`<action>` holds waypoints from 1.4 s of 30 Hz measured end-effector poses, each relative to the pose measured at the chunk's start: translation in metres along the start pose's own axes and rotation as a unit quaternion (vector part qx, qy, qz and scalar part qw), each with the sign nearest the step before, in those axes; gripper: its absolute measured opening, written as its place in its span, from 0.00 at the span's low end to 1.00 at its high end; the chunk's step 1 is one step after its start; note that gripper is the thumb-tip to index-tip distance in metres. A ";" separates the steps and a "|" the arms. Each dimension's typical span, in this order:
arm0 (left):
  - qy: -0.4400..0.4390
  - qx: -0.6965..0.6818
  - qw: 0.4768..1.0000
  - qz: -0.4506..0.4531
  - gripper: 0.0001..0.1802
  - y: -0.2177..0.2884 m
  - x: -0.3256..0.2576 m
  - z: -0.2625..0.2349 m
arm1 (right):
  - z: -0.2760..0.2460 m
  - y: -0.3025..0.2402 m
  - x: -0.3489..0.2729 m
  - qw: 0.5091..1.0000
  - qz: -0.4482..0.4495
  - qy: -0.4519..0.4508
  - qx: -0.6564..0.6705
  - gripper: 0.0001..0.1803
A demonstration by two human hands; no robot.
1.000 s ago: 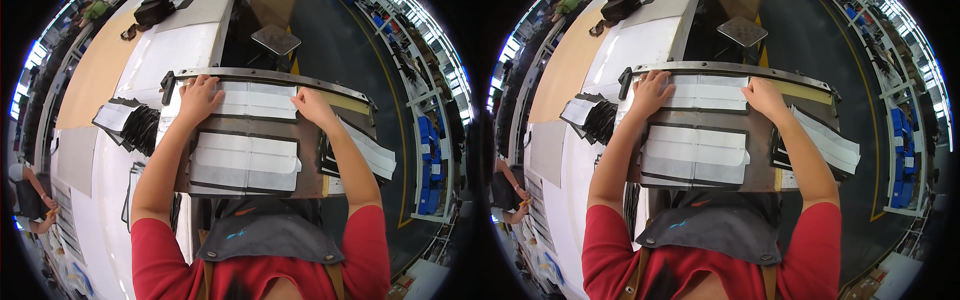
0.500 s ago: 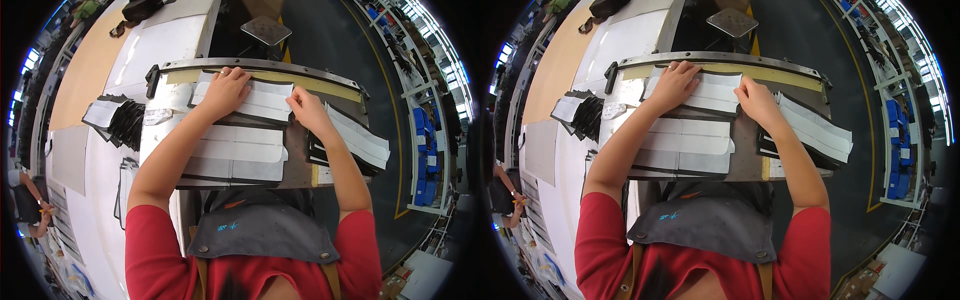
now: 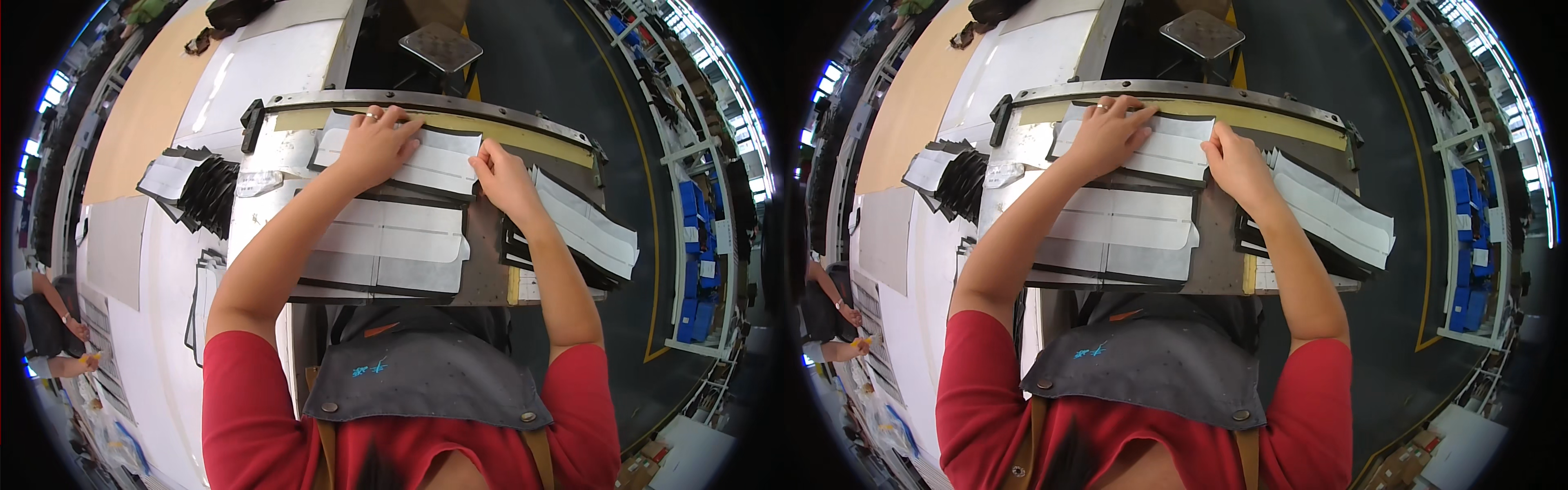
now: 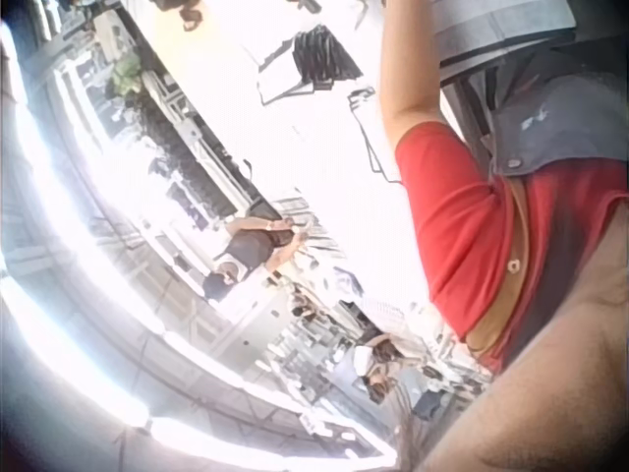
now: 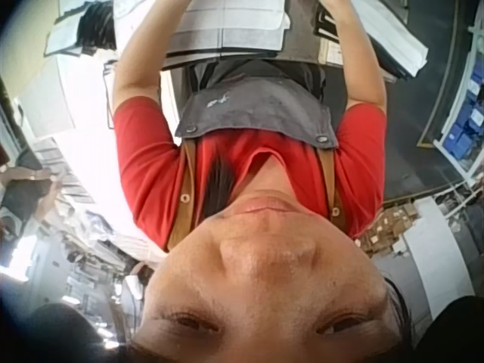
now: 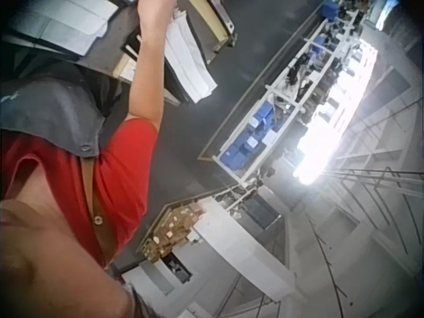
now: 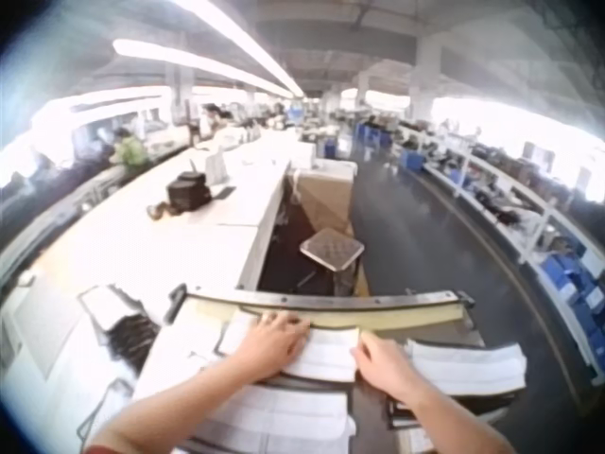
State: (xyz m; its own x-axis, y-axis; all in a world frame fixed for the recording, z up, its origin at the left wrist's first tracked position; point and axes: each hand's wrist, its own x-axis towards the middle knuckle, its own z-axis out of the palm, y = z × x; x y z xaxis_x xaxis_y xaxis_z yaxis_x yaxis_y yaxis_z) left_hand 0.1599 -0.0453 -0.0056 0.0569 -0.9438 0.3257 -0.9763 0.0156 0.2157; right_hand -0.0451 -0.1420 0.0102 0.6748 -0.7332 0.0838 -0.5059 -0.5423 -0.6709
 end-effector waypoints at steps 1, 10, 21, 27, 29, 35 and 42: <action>0.011 0.015 1.000 0.022 0.19 0.001 0.000 0.007 | 0.001 0.000 0.000 1.000 0.001 0.000 0.001 0.12; -0.062 -0.014 0.994 0.093 0.15 -0.018 -0.020 -0.007 | 0.001 -0.001 -0.002 1.000 -0.001 0.003 0.004 0.12; 0.098 -0.137 0.986 0.003 0.09 -0.018 -0.056 -0.061 | -0.019 -0.014 -0.018 0.978 -0.108 0.171 0.042 0.06; -0.175 -0.103 0.976 0.079 0.23 0.022 -0.118 -0.063 | -0.159 0.050 -0.097 0.947 0.033 0.280 0.155 0.06; -0.155 -0.080 0.982 0.078 0.26 0.027 -0.118 -0.049 | -0.194 0.089 -0.134 0.934 0.095 0.267 0.216 0.05; -0.079 -0.071 0.990 0.096 0.23 0.024 -0.081 -0.023 | -0.159 0.068 -0.119 0.943 0.012 0.298 -0.148 0.09; -0.085 -0.085 0.972 0.203 0.19 0.062 -0.123 -0.047 | -0.022 -0.010 -0.016 0.997 -0.058 -0.053 -0.021 0.16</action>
State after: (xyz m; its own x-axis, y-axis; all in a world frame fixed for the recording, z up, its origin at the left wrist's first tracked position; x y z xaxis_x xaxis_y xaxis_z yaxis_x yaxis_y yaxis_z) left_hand 0.1023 0.0874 0.0112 -0.3749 -0.8894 0.2617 -0.8619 0.4383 0.2550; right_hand -0.0629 -0.1337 0.0315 0.7815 -0.6189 0.0789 -0.4422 -0.6387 -0.6297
